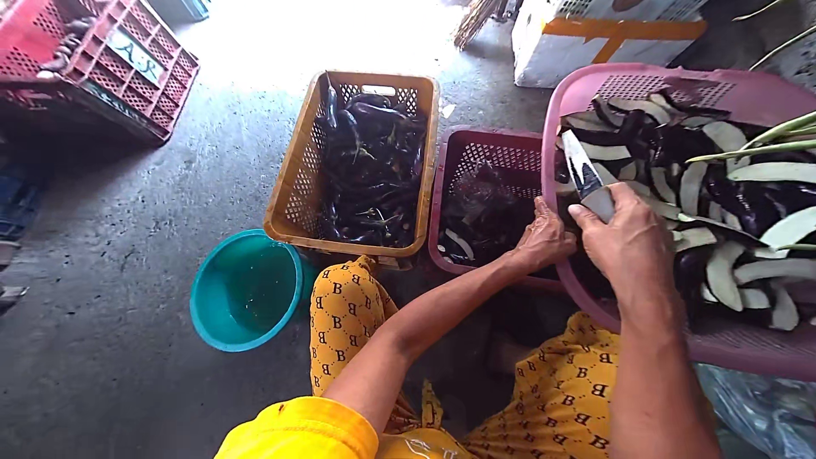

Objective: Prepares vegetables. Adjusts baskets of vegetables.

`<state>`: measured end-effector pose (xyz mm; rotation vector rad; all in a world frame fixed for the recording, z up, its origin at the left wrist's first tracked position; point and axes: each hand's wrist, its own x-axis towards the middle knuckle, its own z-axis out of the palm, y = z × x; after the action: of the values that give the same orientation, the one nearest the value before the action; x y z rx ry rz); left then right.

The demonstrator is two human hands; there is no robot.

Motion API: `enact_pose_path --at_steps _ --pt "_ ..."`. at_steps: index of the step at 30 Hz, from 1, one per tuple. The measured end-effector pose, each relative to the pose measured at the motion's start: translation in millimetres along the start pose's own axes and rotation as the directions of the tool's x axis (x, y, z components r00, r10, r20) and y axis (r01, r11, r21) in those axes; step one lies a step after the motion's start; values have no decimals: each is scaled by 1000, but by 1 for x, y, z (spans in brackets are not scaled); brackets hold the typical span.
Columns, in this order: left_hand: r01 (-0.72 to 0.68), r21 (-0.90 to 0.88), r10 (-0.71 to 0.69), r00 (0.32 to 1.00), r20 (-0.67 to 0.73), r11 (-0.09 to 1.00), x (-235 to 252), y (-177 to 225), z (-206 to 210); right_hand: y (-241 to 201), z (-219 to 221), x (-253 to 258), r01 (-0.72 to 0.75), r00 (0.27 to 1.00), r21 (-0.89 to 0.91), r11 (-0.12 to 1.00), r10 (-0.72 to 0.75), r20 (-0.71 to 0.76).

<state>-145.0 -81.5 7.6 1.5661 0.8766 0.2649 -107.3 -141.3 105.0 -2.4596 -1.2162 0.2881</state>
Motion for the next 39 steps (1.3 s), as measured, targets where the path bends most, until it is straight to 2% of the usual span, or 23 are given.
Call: enact_pose_path --at_steps 3,5,6,7,8,9,10,13,15,16,17,18,20,22,24,25,26,27,29,31,33,36,39 --pt "-105 -4 105 990 90 994 16 -18 -38 5 0 -3 7 1000 6 1000 -7 -6" --pt "-78 47 78 997 -7 996 19 -37 -107 7 1 -7 15 1000 38 999 -15 -14" --pt "-17 84 30 988 -150 996 16 -50 -146 7 2 -8 20 1000 63 998 -19 -15" --pt "105 140 -51 938 -344 985 12 -64 -181 8 3 -9 22 1000 92 996 -21 -13" --pt "293 181 -162 840 -518 939 8 -73 -207 8 5 -10 27 1000 116 993 -26 -10" --pt "459 196 -259 750 -608 866 9 -86 -226 7 6 -9 37 999 139 990 -36 -10" --pt "567 250 -315 712 -627 785 14 -106 -236 5 7 -9 53 999 164 985 -52 -9" --pt "621 603 -446 782 -435 501 13 -169 -236 -1 15 -11 118 993 235 965 -118 -12" --pt "563 718 -372 822 -432 410 -10 -188 -224 -7 18 -11 136 990 240 961 -141 1" --pt "547 734 -353 833 -427 403 -29 -171 -217 -9 19 -11 141 989 239 961 -147 5" --pt "542 772 -553 775 -307 332 -46 -124 -217 -10 21 -12 144 989 242 959 -150 7" --pt "529 792 -632 734 -248 304 -58 -89 -214 -10 21 -12 152 987 240 959 -158 7" --pt "533 776 -621 746 -242 338 -77 -57 -207 -12 21 -12 166 985 233 958 -174 13" --pt "550 739 -604 758 -245 390 -85 -50 -212 -13 24 -12 174 983 233 957 -182 15" --pt "451 791 -594 792 -140 414 -70 -72 -242 -15 27 -10 162 984 252 954 -175 27" --pt "330 812 -475 877 -75 481 -58 -110 -265 -17 28 -8 144 985 276 950 -164 51" --pt "76 777 -3 995 -95 625 -40 -188 -287 -18 31 -4 116 985 306 945 -150 88" --pt "143 649 -91 989 -113 747 -15 -207 -305 -19 36 2 88 982 334 938 -139 130" --pt "325 290 -299 945 -131 900 5 -182 -326 -21 49 18 36 971 407 913 -129 203" --pt "265 -52 -270 953 -137 963 -8 -141 -325 -25 60 22 -26 959 505 863 -122 257" --pt "147 -340 -191 977 -99 929 -26 -104 -310 -30 73 20 -101 945 577 811 -103 310" --pt "103 -540 -144 989 -34 835 -45 -67 -275 -37 88 10 -206 911 573 793 -58 408" --pt "116 -496 -96 993 64 861 -66 -49 -235 -33 94 4 -248 878 554 795 -57 475"
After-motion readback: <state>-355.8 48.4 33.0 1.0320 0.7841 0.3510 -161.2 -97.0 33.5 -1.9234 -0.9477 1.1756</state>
